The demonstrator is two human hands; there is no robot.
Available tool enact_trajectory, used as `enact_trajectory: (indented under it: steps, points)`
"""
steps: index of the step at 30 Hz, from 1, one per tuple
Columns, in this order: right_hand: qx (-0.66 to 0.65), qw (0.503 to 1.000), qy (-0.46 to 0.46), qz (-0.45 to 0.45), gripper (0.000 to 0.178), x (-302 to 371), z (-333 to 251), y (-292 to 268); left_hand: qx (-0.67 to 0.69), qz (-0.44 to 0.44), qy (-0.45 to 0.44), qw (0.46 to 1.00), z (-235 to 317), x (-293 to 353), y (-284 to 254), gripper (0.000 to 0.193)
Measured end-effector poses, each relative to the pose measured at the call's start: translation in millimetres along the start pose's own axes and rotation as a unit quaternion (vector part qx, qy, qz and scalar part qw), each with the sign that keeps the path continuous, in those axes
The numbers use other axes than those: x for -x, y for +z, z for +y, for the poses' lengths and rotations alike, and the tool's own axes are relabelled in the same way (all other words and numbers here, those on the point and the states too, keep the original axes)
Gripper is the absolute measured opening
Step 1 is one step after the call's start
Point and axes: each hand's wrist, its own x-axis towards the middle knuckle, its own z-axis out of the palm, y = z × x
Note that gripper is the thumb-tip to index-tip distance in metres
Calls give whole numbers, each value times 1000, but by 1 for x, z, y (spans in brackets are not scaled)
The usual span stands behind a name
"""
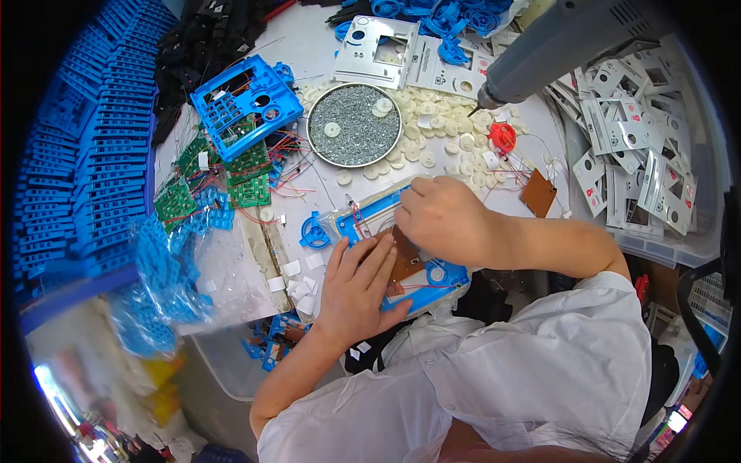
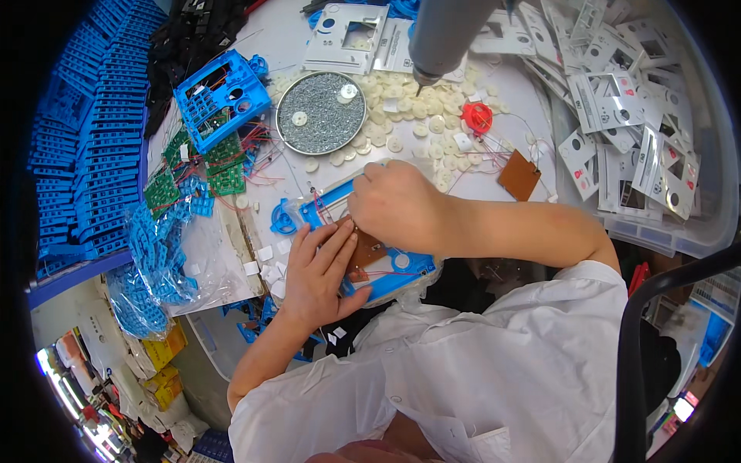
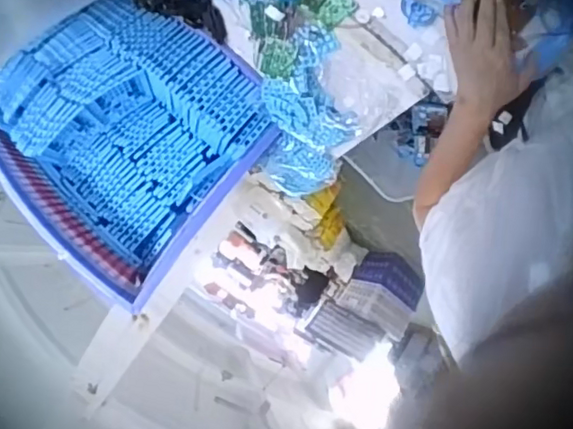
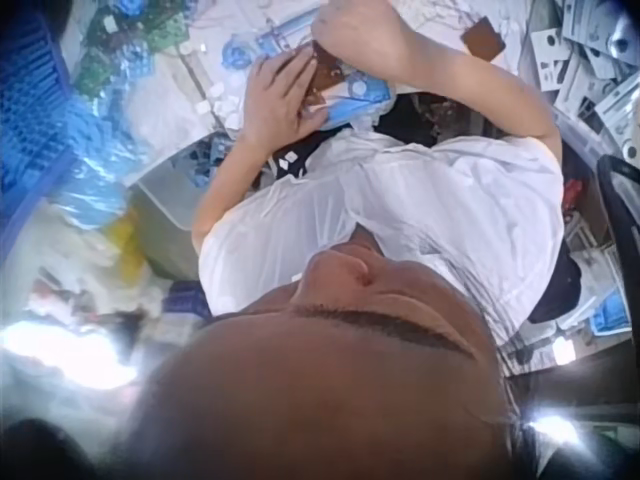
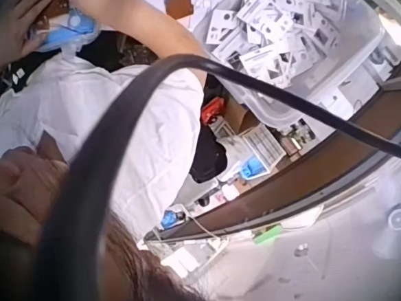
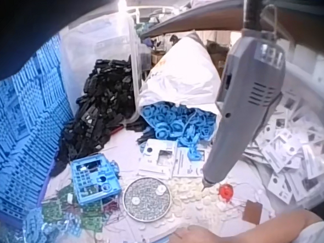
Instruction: Assembling electronic components into a blue plastic housing using various parts and an electric screwdriver.
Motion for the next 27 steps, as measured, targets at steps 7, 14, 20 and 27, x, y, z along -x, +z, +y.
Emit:
enact_trajectory:
  steps: [7, 14, 20, 27]
  points:
    - [-80, 982, -16, -168, 12, -5, -9, -8, 37, 59, -4, 998, -4, 0, 10, 71]
    - [-150, 980, 28, -125, 12, 17, 1, -19, 30, 73, -12, 997, -13, -21, 7, 53]
    - [-147, 988, 25, -34, 18, 20, 2, -21, 6, 71, -45, 996, -10, -36, 14, 37]
    - [-150, 984, -28, 92, 16, 26, 16, 16, -5, 95, -26, 995, -13, -31, 18, 33]
